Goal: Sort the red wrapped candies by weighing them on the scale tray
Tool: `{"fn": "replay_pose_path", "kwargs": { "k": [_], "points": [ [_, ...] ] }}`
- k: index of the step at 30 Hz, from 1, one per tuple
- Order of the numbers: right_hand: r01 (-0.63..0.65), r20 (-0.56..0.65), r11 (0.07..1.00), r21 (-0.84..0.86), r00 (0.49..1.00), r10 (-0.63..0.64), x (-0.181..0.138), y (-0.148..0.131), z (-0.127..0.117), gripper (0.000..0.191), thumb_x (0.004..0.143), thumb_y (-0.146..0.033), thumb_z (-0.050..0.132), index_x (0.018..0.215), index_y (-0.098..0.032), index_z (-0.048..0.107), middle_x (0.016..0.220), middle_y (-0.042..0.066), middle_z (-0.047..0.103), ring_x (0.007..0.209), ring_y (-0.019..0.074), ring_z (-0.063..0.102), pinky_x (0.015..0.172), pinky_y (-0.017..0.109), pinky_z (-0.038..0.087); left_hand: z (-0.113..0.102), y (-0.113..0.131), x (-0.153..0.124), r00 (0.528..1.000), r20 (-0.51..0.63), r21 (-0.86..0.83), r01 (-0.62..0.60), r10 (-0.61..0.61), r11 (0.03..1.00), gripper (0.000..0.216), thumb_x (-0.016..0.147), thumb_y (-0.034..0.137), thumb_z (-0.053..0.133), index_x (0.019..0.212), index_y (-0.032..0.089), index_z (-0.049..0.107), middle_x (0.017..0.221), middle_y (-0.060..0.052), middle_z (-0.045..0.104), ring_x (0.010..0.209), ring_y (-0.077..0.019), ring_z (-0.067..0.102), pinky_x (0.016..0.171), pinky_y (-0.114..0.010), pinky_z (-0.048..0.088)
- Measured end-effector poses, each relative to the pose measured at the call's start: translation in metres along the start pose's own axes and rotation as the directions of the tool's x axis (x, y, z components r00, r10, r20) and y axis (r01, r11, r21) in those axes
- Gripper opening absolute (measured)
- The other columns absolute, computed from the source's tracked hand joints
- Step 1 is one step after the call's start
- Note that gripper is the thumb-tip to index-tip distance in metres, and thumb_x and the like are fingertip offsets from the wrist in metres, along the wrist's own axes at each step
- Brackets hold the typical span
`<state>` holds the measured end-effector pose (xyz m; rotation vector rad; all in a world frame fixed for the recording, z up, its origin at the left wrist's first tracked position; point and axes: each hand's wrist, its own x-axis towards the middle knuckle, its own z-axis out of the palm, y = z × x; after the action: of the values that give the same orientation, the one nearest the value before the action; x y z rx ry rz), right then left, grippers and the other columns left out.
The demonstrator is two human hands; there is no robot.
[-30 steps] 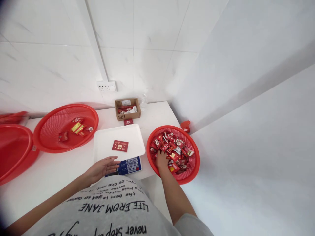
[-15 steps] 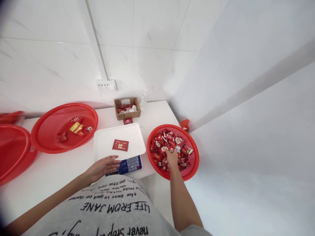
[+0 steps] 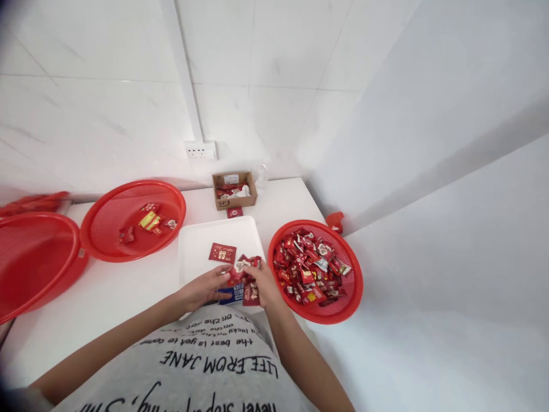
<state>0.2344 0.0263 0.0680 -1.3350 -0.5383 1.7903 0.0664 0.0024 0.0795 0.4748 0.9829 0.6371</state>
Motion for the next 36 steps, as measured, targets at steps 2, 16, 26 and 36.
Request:
{"fn": "replay_pose_path", "kwargs": {
  "k": [2,16,26,36],
  "points": [
    [-0.022,0.079,0.999,0.039,0.997,0.019,-0.005,0.009,0.016,0.034,0.057,-0.022,0.073,0.082,-0.021,0.050,0.061,-0.006,0.063,0.049,0.0098,0.057,0.050,0.021,0.047,0.000,-0.004,0.001,1.000,0.030,-0.049,-0.008,0.009,0.999,0.038,0.076,0.034,0.068,0.110,0.020,0.056,0.101,-0.009,0.064,0.093,-0.0200,0.061,0.079,-0.034,0.050],
    [-0.298,0.006,0.926,0.231,0.952,0.305,-0.005,0.030,0.017,0.036,0.063,-0.019,0.071,0.093,-0.019,0.052,0.070,0.000,0.068,0.054,0.0120,0.063,0.050,0.021,0.051,-0.025,-0.009,-0.003,0.971,-0.217,-0.141,0.071,-0.101,0.988,0.025,0.080,0.032,0.064,0.097,0.016,0.054,0.074,-0.002,0.065,0.049,-0.0066,0.058,0.052,-0.017,0.050],
    [-0.380,0.125,0.925,0.022,0.919,0.374,0.000,0.055,0.015,0.037,0.062,-0.032,0.073,0.088,-0.020,0.049,0.060,-0.001,0.066,0.044,0.0110,0.058,0.044,0.020,0.045,-0.033,-0.022,0.002,0.970,-0.236,-0.183,0.014,-0.058,0.983,0.031,0.074,0.037,0.069,0.091,0.016,0.055,0.070,-0.001,0.064,0.050,-0.0081,0.058,0.050,-0.017,0.047],
    [-0.308,-0.001,0.951,0.031,0.951,0.308,0.010,0.061,0.003,0.052,0.049,-0.038,0.081,0.087,-0.020,0.051,0.058,-0.001,0.065,0.048,0.0126,0.060,0.046,0.020,0.047,-0.064,-0.008,0.003,0.889,-0.454,-0.169,-0.140,0.049,0.976,0.031,0.067,0.036,0.073,0.085,0.017,0.056,0.075,-0.001,0.062,0.067,-0.0133,0.062,0.068,-0.026,0.050]
  ]
}}
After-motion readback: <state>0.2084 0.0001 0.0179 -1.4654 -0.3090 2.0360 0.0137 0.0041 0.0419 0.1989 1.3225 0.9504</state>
